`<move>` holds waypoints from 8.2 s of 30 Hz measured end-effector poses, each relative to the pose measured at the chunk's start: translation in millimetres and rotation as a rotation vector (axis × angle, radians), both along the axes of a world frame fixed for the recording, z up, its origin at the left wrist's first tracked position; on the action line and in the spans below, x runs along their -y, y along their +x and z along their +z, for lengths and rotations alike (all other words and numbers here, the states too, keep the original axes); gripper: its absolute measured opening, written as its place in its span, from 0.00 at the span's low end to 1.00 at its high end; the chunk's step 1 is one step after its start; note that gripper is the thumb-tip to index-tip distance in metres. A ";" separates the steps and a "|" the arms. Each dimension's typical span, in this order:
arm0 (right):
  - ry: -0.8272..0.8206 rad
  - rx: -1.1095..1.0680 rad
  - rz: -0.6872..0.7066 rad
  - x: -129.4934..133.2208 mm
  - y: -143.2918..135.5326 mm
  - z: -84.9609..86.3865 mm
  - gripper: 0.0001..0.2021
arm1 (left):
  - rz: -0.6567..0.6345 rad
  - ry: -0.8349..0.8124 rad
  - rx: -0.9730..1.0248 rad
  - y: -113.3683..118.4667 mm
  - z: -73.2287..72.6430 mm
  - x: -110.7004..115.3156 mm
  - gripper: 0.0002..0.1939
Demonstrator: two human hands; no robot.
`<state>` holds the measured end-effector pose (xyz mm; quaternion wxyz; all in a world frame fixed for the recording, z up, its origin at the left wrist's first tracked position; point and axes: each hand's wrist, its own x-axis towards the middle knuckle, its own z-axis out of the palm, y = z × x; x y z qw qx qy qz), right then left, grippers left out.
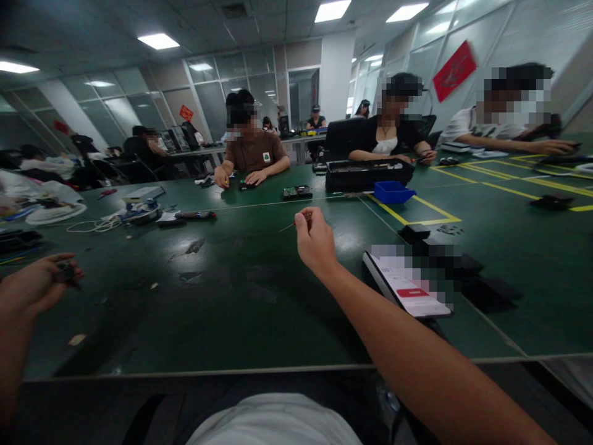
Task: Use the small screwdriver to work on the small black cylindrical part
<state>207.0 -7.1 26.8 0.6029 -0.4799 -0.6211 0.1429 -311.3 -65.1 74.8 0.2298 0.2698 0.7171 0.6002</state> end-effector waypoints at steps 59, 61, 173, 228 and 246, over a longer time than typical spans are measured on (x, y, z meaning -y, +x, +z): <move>-0.102 0.133 0.156 12.0 -7.6 4.2 0.11 | -1.003 0.222 -0.683 305.9 -82.6 -66.6 0.21; -0.104 0.113 0.206 10.9 -7.4 2.8 0.09 | -0.993 0.219 -0.697 305.8 -82.5 -67.0 0.21; -0.152 0.087 0.057 7.0 -7.5 4.1 0.11 | -0.997 0.129 -0.831 310.5 -71.3 -62.5 0.22; -0.122 -0.001 0.084 5.2 -12.8 -6.0 0.10 | -0.995 0.142 -0.926 309.8 -69.3 -65.0 0.22; -0.139 -0.082 0.127 0.6 -8.7 -7.5 0.11 | -0.986 0.134 -0.892 309.8 -70.7 -66.6 0.21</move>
